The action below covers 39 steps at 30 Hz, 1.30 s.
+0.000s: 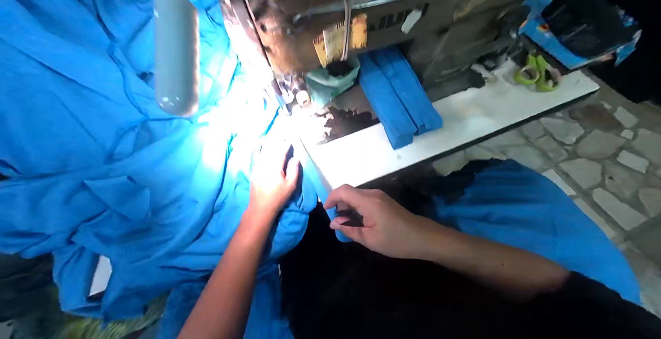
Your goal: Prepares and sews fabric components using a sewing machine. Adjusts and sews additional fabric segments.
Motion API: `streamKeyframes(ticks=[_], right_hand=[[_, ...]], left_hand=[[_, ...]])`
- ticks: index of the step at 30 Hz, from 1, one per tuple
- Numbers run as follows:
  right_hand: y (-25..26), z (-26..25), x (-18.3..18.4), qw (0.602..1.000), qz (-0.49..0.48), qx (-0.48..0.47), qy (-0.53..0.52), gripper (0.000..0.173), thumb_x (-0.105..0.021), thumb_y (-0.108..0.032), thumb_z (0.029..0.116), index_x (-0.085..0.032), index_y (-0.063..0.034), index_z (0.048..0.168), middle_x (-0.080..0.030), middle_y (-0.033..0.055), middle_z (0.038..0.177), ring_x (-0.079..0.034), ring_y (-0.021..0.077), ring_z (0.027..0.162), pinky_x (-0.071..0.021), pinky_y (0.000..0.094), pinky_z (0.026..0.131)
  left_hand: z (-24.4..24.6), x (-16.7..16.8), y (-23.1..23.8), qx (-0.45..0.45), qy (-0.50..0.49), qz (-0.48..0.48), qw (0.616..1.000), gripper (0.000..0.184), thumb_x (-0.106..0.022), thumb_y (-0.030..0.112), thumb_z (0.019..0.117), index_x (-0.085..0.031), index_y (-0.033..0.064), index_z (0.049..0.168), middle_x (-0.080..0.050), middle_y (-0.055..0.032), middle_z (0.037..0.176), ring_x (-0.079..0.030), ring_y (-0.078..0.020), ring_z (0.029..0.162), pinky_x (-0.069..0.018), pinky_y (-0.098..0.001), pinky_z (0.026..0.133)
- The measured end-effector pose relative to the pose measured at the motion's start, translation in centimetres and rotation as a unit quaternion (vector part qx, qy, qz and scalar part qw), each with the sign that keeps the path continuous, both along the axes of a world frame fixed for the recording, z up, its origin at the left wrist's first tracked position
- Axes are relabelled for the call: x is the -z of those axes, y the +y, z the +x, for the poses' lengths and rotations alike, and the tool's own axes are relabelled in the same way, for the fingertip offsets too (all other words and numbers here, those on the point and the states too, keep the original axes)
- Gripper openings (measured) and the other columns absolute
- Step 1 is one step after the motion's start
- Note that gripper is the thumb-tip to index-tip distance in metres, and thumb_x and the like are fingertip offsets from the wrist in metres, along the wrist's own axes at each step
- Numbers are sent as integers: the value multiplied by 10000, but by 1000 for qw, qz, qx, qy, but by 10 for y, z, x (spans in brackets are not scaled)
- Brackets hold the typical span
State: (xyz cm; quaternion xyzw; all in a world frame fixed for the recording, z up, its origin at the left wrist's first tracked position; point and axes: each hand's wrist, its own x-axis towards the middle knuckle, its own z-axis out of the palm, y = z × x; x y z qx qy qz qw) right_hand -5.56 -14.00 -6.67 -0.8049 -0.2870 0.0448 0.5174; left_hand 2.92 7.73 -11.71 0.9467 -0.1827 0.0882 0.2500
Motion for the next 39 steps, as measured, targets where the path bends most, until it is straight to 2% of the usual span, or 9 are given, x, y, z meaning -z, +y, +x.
streamKeyframes(ticks=[5,10,12,15,20,26,29,34,39], right_hand=[[10,-10,0,997,42,-28,51,214,-614,-34,951,-684,54,1132,-700,162,959,-653,169,845,-539,284,771],[14,-14,1,989,105,-27,102,176,-561,-10,970,-687,66,1066,-677,113,890,-582,41,775,-473,157,710],[14,-14,1,990,103,-30,90,178,-577,14,935,-702,58,1054,-674,126,908,-606,89,800,-500,198,721],[11,-11,-5,990,77,-77,95,184,-572,39,926,-705,54,1053,-681,147,927,-631,154,834,-517,266,742],[10,-8,-14,987,86,-129,51,148,-564,26,947,-691,47,1019,-680,124,844,-627,145,752,-506,272,672],[10,-11,-17,984,107,-141,-16,135,-591,62,892,-691,38,980,-684,120,808,-654,173,739,-514,291,637],[11,-13,-15,983,110,-144,-10,133,-590,59,900,-686,38,990,-678,118,786,-642,168,709,-506,286,620],[13,-14,-11,980,137,-142,3,143,-575,77,904,-684,65,996,-673,131,813,-622,136,732,-497,238,652],[13,-16,-9,979,141,-145,37,147,-556,56,936,-681,78,1010,-660,125,803,-581,89,698,-469,196,637]], left_hand=[[22,-10,2,34,-2,21,999,415,-530,123,1022,-583,-83,1378,-563,-294,1432,-519,-468,1359,-363,-629,1120],[44,-12,1,104,0,97,990,446,-522,51,993,-554,-58,1424,-531,-297,1465,-495,-492,1371,-347,-644,1124],[49,-10,1,131,-24,103,986,421,-522,30,969,-586,-73,1372,-574,-312,1397,-546,-506,1302,-399,-645,1072],[48,-12,-1,123,-15,122,985,414,-492,35,1001,-578,-66,1393,-554,-298,1439,-521,-496,1345,-382,-635,1101],[48,-14,-1,134,-59,127,981,358,-461,25,1013,-631,-88,1308,-624,-305,1337,-594,-496,1251,-442,-607,1045],[44,-15,-2,150,-94,122,977,333,-464,52,1031,-647,-80,1275,-658,-311,1251,-639,-502,1149,-493,-597,948],[41,-9,-2,148,-86,116,978,354,-495,96,1030,-632,-86,1300,-625,-332,1302,-602,-530,1202,-464,-648,953],[33,-7,-4,112,-45,138,983,395,-466,128,1052,-593,-58,1377,-553,-313,1432,-495,-511,1365,-372,-664,1091],[29,-9,-7,97,-39,147,984,396,-453,147,1064,-595,-63,1368,-546,-310,1443,-478,-497,1387,-344,-666,1104]])
